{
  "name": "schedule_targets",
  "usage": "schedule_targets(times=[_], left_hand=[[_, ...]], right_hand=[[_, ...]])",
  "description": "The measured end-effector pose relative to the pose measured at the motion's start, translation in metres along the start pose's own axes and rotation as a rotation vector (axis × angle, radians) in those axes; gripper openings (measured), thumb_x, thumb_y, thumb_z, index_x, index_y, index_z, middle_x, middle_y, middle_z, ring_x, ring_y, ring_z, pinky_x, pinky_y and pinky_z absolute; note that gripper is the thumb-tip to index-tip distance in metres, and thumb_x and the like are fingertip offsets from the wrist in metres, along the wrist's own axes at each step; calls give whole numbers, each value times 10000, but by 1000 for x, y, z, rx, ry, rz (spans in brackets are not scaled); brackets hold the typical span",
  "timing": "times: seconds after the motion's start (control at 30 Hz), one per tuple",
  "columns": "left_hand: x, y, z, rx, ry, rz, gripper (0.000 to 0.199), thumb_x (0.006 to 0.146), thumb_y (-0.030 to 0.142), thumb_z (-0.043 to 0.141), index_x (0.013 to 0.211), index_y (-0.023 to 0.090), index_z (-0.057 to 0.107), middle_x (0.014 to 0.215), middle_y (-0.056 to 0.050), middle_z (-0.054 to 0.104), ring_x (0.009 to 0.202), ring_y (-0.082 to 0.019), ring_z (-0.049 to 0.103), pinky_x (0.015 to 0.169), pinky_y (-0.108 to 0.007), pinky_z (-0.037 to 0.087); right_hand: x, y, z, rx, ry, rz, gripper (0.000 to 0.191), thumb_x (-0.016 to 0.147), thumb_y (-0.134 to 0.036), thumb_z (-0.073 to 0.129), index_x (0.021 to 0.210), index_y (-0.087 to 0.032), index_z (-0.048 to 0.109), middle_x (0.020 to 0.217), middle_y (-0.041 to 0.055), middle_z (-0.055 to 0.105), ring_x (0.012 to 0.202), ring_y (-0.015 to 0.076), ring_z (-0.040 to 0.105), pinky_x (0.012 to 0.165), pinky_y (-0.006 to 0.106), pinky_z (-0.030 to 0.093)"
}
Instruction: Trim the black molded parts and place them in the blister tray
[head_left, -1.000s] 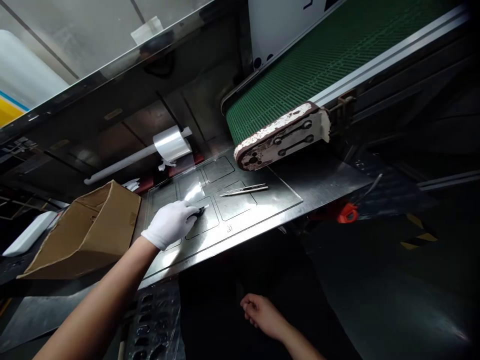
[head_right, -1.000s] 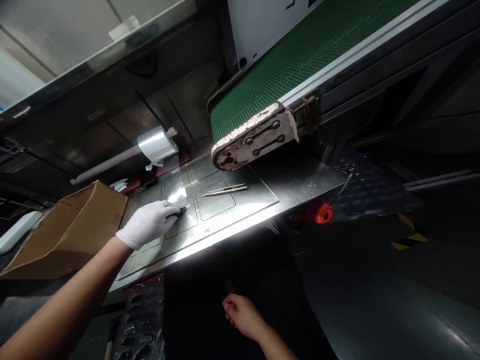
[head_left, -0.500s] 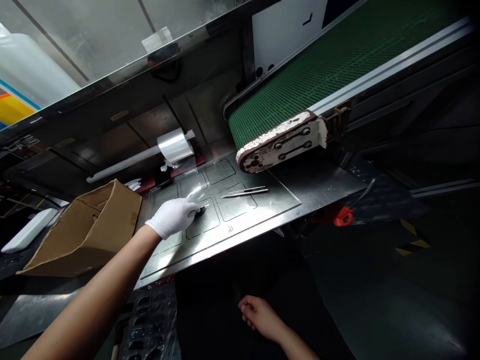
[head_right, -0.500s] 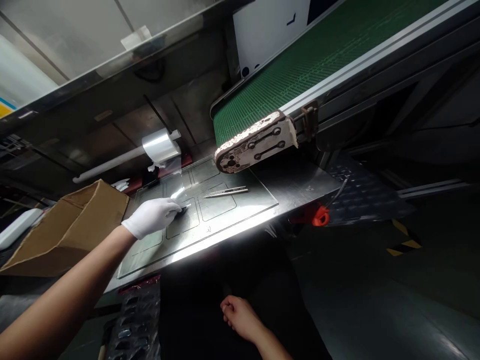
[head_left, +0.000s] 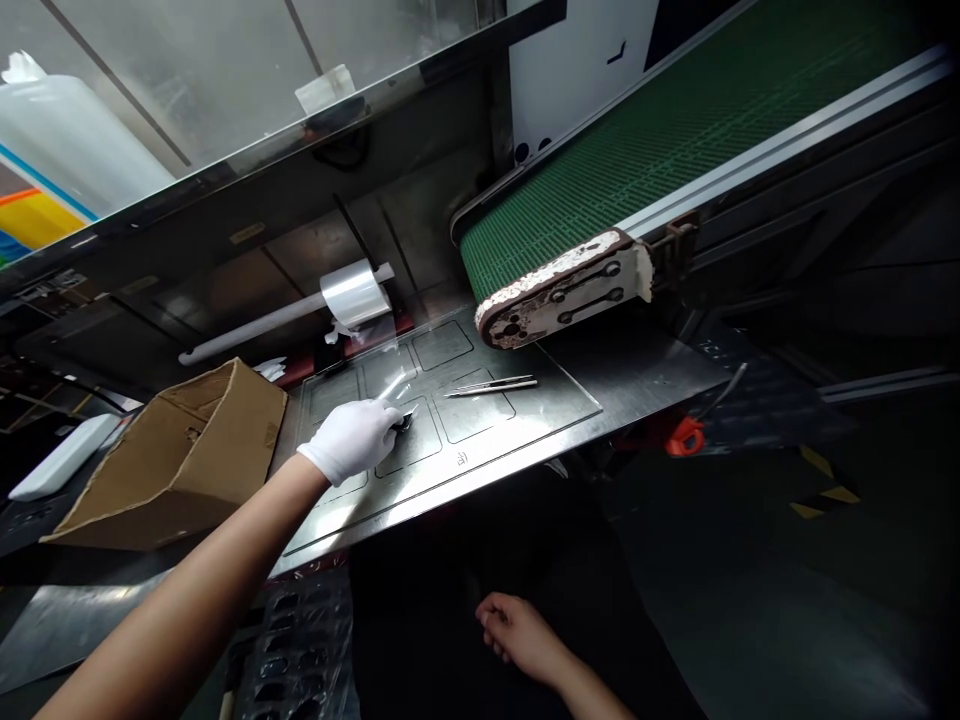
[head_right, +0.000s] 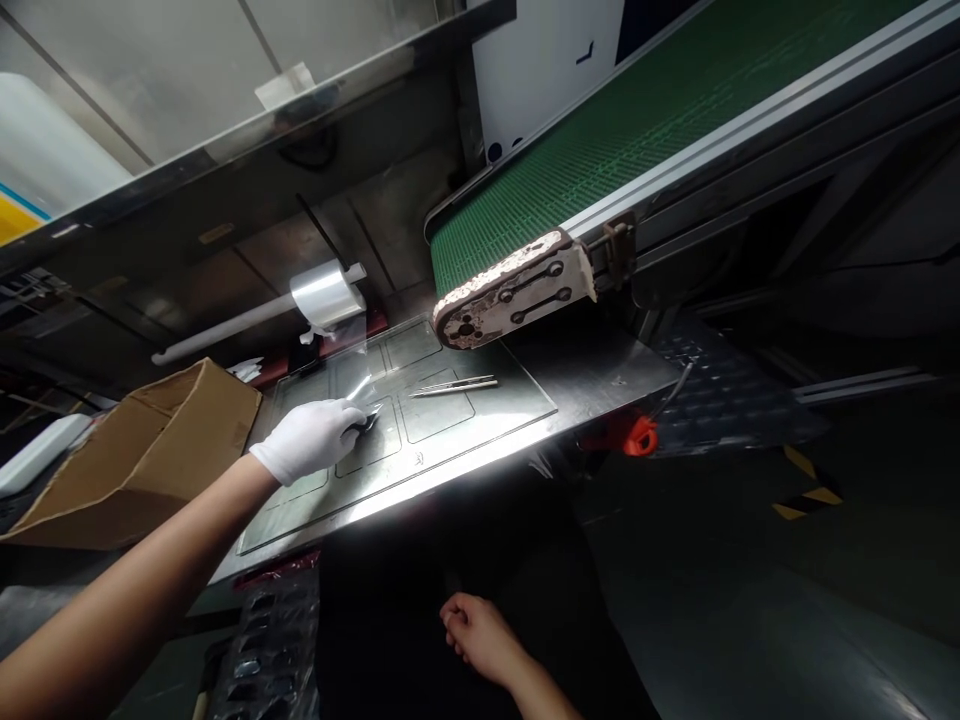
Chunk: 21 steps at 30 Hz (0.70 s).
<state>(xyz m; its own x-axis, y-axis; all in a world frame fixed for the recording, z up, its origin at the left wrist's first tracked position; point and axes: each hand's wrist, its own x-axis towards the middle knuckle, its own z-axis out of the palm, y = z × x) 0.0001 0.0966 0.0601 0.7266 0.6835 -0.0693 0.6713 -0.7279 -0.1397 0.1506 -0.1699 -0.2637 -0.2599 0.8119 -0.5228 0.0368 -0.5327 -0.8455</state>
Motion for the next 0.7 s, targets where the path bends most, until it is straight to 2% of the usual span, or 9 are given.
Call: schedule_targets(times=[0.1,0.17,0.3,0.4,0.53,0.6,0.67,0.7], left_hand=[[7,-16,-6,-98,7,-7,245,910,201,582,1013,245,799,999,-22,802,915,-224,736,866,-329,582],[11,-29,-12,-159,58,-57,267,964,242,565,1117,236,784,1077,-10,806,959,-205,741,920,-321,583],[6,-45,-20,-193,257,-213,375,1057,235,422,1322,131,667,1298,-114,737,1142,-230,700,1037,-372,549],[-1,-37,-12,-179,285,-199,341,1049,225,444,1246,129,704,1296,-103,730,1185,-227,669,1093,-372,510],[3,-14,7,-147,179,-87,280,955,219,567,1146,234,770,1192,-72,762,1087,-242,701,998,-365,566],[3,-4,13,-137,186,-56,334,926,167,527,1157,219,762,1165,-117,764,1044,-277,716,937,-408,587],[-2,-1,20,-154,241,-31,353,909,160,485,1127,204,759,1072,-144,773,945,-314,731,851,-470,604],[-5,-3,27,-165,277,-28,365,923,178,454,1118,232,757,1005,-123,774,873,-325,729,798,-508,606]], right_hand=[[0,1,0,6,-2,-6,214,915,-347,581,983,-181,697,770,15,707,629,133,646,545,229,464],[-2,1,-1,10,-3,-8,216,919,-345,577,986,-178,696,772,14,705,628,129,641,548,228,464],[-5,-1,-3,18,-1,-3,213,937,-317,553,1002,-164,685,767,13,697,624,122,626,553,229,463],[-3,-4,1,11,-13,13,190,961,-270,535,1004,-149,676,763,11,688,620,116,621,551,225,459],[-7,-19,7,-37,-10,58,156,1015,-255,549,993,-143,655,720,-20,642,582,100,594,536,216,449],[-19,-35,-3,-75,13,56,192,1027,-323,609,987,-142,659,741,-26,639,593,102,595,553,226,487],[-38,-57,-27,-116,69,13,234,1025,-391,643,1015,-160,676,842,1,683,669,119,635,609,254,549],[-50,-70,-42,-137,112,-20,248,1029,-413,640,1045,-170,684,911,18,704,721,129,658,644,271,575]])
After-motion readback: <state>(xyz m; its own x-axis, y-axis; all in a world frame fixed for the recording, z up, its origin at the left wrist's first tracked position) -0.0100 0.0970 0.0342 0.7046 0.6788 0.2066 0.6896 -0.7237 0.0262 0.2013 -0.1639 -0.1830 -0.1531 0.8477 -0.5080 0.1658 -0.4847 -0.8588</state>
